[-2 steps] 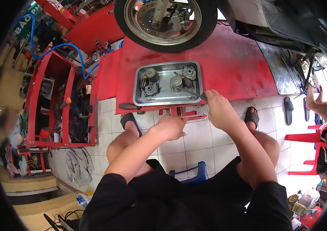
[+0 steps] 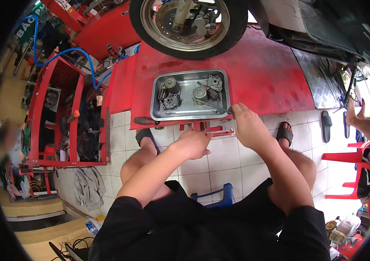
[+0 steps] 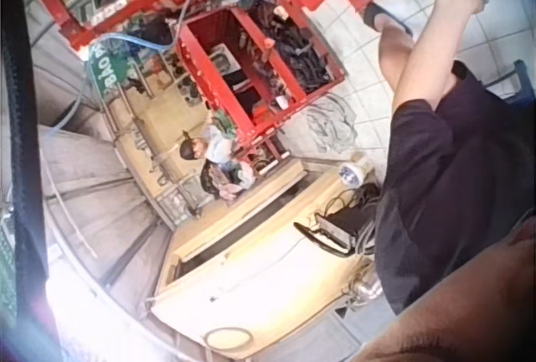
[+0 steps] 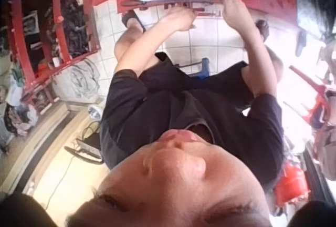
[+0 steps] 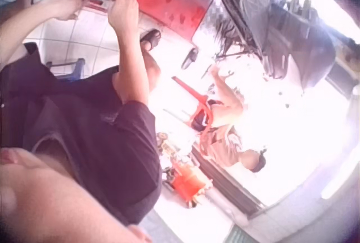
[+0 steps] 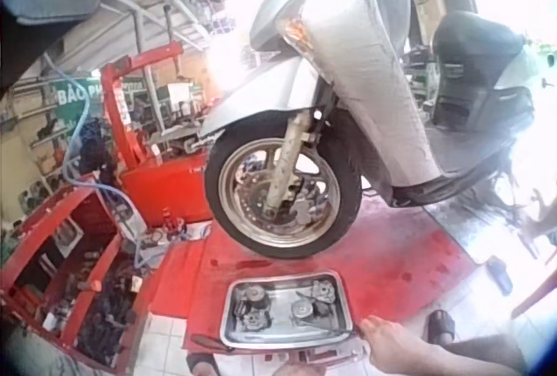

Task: The person sits on a low stool and uses a screwdriver to disassemble a cylindrical mechanical component over a metal tray. They remove internal parts and place them into the tray, which already contains other disassembled pieces.

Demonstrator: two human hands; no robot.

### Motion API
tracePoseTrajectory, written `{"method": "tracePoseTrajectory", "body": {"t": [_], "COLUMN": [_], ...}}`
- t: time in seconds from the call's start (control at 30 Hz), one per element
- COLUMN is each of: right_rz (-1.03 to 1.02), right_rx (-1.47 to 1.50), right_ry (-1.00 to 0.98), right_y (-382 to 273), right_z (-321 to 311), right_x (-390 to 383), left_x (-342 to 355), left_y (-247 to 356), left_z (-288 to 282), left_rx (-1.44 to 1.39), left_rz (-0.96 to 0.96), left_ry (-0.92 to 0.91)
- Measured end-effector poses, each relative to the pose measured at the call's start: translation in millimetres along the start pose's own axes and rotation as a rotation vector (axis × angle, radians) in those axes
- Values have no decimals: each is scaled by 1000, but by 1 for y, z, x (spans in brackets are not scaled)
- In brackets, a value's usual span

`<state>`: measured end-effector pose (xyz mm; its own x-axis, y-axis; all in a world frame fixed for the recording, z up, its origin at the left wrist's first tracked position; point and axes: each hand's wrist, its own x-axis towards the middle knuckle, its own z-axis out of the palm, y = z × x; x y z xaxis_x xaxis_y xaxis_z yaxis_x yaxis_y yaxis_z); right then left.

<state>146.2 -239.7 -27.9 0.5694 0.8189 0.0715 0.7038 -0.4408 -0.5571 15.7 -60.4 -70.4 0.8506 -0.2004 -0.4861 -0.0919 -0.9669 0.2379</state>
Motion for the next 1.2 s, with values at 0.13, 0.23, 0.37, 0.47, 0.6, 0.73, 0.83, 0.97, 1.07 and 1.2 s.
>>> {"method": "tracePoseTrajectory", "body": {"t": [0.13,0.23,0.37,0.47,0.6,0.73,0.83,0.97,1.07,1.2], "right_rz": [28,38,64,69,75,77,106,131,145,112], "right_rx": [-84,-60,-45,-32,-68,-69,-58,-85,-90,-145], "right_ry": [-147,-157,-90,-81,-107,-116,-109,-126,-140,-105], "right_y": [1,6,13,15,13,11,12,20,27,34], "right_z": [-3,-11,-22,-26,-31,-40,-46,-51,-54,-52], "right_x": [8,17,27,26,18,11,6,1,-1,-1], "left_x": [1,-3,-14,-16,-1,19,32,42,48,53], "left_y": [-17,-45,-97,-124,-146,-163,-172,-177,-175,-168], "left_z": [-20,-48,-80,-82,-68,-55,-48,-45,-48,-54], "left_rx": [-13,-201,-156,-150,-96,-62,1,-85,-105,2], "left_rz": [20,-73,-432,-675,-820,-848,-892,-905,-960,-973], "left_ry": [128,135,570,638,557,616,533,538,512,532]}}
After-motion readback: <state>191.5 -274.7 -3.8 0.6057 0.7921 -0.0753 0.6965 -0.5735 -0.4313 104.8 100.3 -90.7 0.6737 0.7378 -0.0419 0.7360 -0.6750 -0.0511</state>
